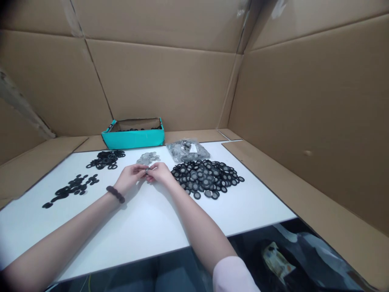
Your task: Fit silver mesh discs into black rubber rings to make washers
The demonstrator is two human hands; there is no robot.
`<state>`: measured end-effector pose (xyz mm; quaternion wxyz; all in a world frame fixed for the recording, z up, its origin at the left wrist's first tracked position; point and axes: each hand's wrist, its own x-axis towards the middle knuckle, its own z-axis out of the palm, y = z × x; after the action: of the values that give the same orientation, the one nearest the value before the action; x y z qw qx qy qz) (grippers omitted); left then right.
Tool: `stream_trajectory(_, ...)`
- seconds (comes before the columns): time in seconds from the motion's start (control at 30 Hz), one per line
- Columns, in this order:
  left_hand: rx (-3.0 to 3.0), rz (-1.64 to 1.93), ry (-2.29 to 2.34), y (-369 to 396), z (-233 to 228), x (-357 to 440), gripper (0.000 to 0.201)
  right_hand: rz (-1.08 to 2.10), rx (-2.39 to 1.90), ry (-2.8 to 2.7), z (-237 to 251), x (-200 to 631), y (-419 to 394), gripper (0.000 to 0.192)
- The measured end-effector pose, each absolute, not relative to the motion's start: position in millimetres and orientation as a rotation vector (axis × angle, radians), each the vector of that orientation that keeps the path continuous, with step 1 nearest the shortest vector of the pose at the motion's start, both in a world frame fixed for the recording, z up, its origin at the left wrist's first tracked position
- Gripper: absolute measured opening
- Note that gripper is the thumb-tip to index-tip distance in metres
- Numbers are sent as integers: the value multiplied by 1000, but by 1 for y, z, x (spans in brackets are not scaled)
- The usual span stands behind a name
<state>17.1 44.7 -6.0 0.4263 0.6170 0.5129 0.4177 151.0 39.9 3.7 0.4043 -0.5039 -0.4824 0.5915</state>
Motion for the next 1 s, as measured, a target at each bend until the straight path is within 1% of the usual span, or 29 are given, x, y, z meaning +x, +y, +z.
stream_trajectory(0.1,1631,1031,1362,44,-8,18,17,1335,-1371,-1355,2,150,38,17)
stream_trajectory(0.23,1761,1065,1503,41,-7,21,14,948,-1475,-1592,2,151,36,14)
stream_trajectory(0.3,1789,1074,1520,41,-6,20,15,878,-1478,-1601,2,152,36,12)
stream_trajectory(0.37,1786,1078,1487,42,-6,18,16,995,-1423,-1523,3,152,37,10)
stream_trajectory(0.47,1708,1100,1398,45,-6,15,19,1336,-1268,-1320,5,152,38,11)
stream_trajectory(0.53,1607,1136,1342,45,-5,15,21,1464,-1205,-1197,7,151,38,13)
stream_trajectory(0.6,1495,1169,1299,43,-3,17,21,1477,-1178,-1126,8,151,38,13)
stream_trajectory(0.73,1372,1219,1249,40,2,20,19,1403,-1125,-1117,7,150,37,17)
stream_trajectory(0.87,1378,1257,1205,37,4,19,25,1340,-1108,-1177,5,148,37,20)
stream_trajectory(1.0,1412,1250,1222,36,5,20,24,1269,-1105,-1192,2,147,39,22)
